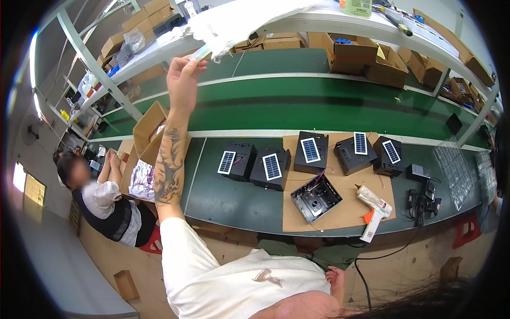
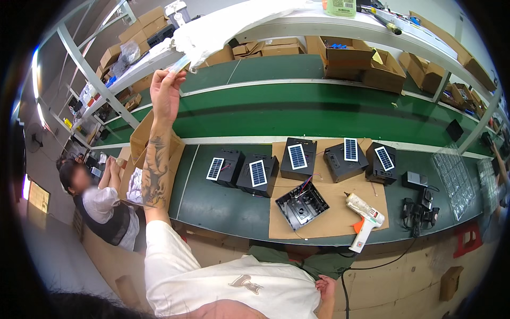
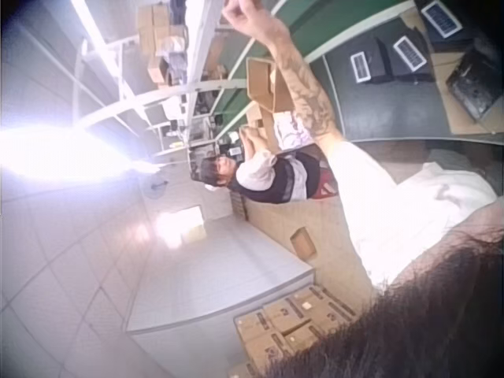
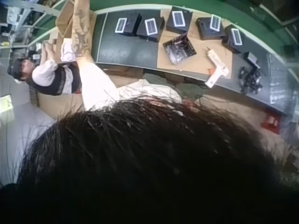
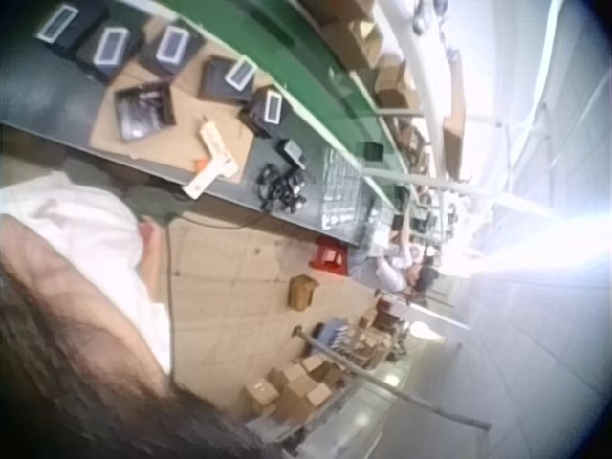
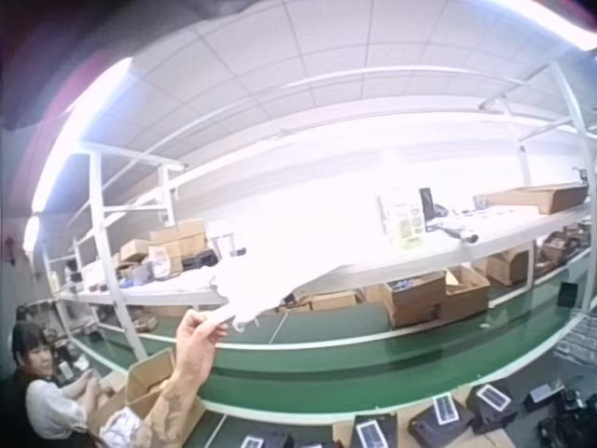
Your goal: Use a hot glue gun to attach small solar panels to black plastic enclosures on an assembly line.
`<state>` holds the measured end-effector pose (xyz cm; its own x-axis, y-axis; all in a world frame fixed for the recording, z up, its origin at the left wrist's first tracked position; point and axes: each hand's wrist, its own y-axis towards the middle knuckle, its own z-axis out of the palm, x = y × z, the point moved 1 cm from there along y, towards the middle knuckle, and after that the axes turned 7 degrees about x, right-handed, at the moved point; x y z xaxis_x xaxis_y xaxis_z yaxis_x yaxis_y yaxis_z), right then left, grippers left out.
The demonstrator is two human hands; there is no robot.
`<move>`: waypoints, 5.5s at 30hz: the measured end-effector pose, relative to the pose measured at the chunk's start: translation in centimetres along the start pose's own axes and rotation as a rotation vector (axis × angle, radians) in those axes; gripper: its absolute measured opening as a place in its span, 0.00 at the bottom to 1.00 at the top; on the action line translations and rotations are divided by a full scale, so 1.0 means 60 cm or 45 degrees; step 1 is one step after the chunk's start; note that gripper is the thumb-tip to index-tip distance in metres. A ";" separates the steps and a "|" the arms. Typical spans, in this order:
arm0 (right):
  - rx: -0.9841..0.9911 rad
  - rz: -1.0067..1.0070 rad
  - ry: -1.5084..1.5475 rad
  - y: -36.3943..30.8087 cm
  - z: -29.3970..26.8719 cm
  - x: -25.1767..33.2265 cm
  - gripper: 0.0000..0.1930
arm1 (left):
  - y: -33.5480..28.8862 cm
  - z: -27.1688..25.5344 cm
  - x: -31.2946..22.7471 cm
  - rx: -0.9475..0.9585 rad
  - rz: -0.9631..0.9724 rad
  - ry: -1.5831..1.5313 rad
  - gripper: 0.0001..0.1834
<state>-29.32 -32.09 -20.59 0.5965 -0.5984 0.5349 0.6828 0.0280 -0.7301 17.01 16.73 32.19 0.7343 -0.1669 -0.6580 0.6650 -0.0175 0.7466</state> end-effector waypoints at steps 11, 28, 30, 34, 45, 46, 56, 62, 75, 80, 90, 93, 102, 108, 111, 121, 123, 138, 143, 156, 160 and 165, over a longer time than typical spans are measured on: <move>-0.007 0.055 -0.092 0.010 0.022 0.013 0.16 | 0.057 0.054 0.029 -0.187 -0.214 -0.378 0.10; -0.079 0.050 -0.065 0.005 0.018 0.010 0.16 | 0.115 0.094 0.031 -0.283 0.246 1.049 0.12; -0.075 0.043 -0.088 0.008 0.017 0.012 0.16 | 0.100 0.073 0.028 -0.090 0.697 1.602 0.15; -0.096 0.077 -0.162 0.008 0.019 0.016 0.14 | 0.073 0.025 0.017 0.011 0.833 1.810 0.16; 0.793 -0.672 -0.824 -0.163 0.373 0.180 0.13 | -0.382 -0.027 -0.063 -0.605 -0.453 0.204 0.19; 0.940 -0.786 -0.723 -0.164 0.412 0.202 0.15 | -0.423 0.018 -0.062 -0.631 -0.531 0.075 0.19; 0.782 -1.055 -0.219 -0.127 0.590 0.327 0.14 | -0.601 0.272 -0.008 0.351 -0.987 0.136 0.15; 0.016 -1.187 0.243 -0.178 0.403 0.383 0.07 | -0.513 0.038 -0.074 -0.385 -0.504 0.123 0.19; 0.259 -0.965 -0.476 -0.156 0.321 0.271 0.12 | -0.328 -0.022 -0.081 -0.537 -0.240 0.227 0.17; 0.190 -0.888 -0.542 -0.152 0.311 0.267 0.11 | -0.290 -0.008 -0.064 -0.504 -0.269 0.206 0.16; 0.180 -0.859 -0.529 -0.149 0.310 0.250 0.10 | -0.340 0.015 -0.077 -0.413 -0.065 0.110 0.20; 0.240 -0.920 -0.506 -0.157 0.300 0.229 0.10 | -0.393 0.038 -0.054 -0.336 -0.143 0.145 0.19; 0.297 -0.968 -0.639 -0.146 0.284 0.224 0.13 | -0.605 0.041 0.035 -0.587 -0.467 0.230 0.17; 0.313 -0.866 -0.548 -0.140 0.297 0.226 0.15 | -0.773 0.106 -0.012 -0.940 -0.694 0.212 0.18; 0.377 -0.808 -0.654 -0.112 0.296 0.222 0.13 | -0.703 0.098 0.003 -0.958 -0.530 0.086 0.17; 0.376 -0.994 -0.734 -0.147 0.345 0.247 0.11 | -0.029 0.174 -0.084 -0.249 0.305 0.922 0.16; 0.342 -1.004 -0.674 -0.150 0.336 0.235 0.11 | 0.092 0.208 -0.054 -0.166 0.241 1.084 0.17; 0.045 -1.076 -0.343 -0.170 0.248 0.205 0.14 | 0.289 0.289 0.209 0.366 0.524 1.560 0.25; -0.422 -1.313 -0.007 -0.188 0.184 0.284 0.16 | 0.110 0.387 0.059 0.309 0.536 1.120 0.20; -0.686 -0.965 -1.108 -0.114 0.021 0.426 0.14 | -0.460 0.763 0.276 2.077 0.067 0.652 0.42; -0.711 -1.107 -0.818 -0.080 -0.010 0.398 0.14 | -0.502 0.794 0.296 2.012 -0.134 0.820 0.39; -0.590 -0.885 -0.945 -0.131 0.026 0.429 0.11 | -0.499 0.800 0.268 1.952 -0.028 0.767 0.32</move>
<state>-18.70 -46.49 -0.40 0.3557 0.2634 0.8967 0.8349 -0.5208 -0.1782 2.39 -32.74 3.95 0.9148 0.2232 -0.3366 0.1976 -0.9742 -0.1088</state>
